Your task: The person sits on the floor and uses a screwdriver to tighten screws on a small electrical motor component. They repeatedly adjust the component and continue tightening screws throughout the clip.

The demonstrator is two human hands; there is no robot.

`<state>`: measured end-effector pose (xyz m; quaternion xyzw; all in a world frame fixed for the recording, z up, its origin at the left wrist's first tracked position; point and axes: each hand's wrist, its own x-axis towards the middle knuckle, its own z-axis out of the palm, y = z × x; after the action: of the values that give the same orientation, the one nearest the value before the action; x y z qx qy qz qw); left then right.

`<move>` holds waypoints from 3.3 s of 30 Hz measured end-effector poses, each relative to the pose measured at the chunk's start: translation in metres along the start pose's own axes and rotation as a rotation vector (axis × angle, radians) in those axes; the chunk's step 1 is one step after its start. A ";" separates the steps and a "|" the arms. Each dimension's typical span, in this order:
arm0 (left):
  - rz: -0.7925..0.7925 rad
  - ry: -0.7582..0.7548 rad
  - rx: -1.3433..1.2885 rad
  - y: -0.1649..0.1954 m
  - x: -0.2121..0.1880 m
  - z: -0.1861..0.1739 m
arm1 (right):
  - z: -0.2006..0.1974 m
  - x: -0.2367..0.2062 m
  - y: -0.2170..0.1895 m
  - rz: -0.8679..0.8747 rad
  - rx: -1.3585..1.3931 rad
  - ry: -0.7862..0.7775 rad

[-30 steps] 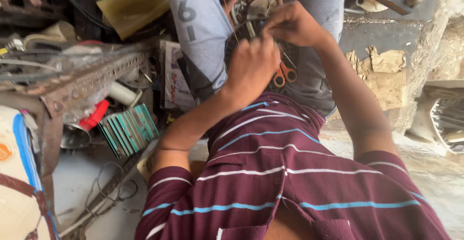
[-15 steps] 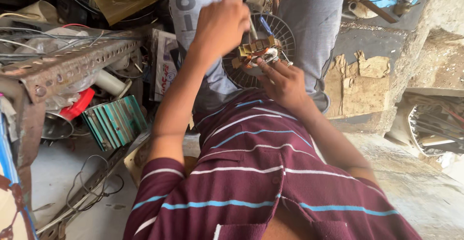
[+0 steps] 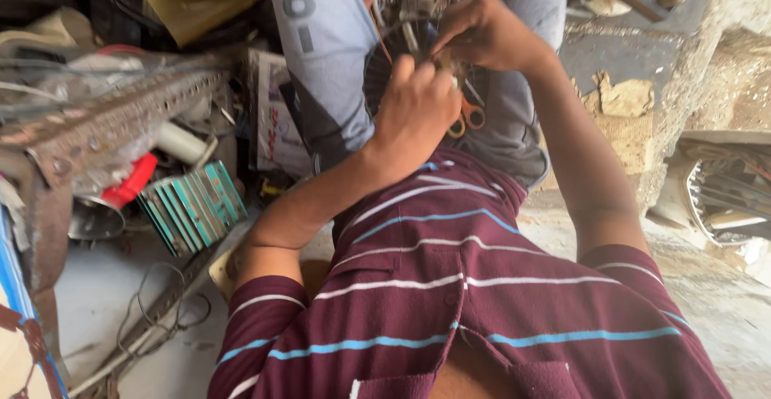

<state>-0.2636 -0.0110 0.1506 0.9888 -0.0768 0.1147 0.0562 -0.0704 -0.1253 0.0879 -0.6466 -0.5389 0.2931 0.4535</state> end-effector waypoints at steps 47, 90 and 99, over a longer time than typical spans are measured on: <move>-0.168 0.075 -0.221 -0.119 0.076 0.058 | 0.077 -0.052 -0.040 0.160 -0.223 0.726; -0.367 0.048 -0.570 -0.134 0.054 0.105 | 0.126 -0.051 -0.053 -0.214 -0.739 0.846; -0.393 -0.044 -0.613 -0.130 0.054 0.095 | 0.132 -0.052 -0.043 -0.034 -0.489 0.894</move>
<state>-0.1692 0.0967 0.0595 0.9241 0.0827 0.0522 0.3695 -0.2168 -0.1396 0.0660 -0.7871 -0.3555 -0.1541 0.4800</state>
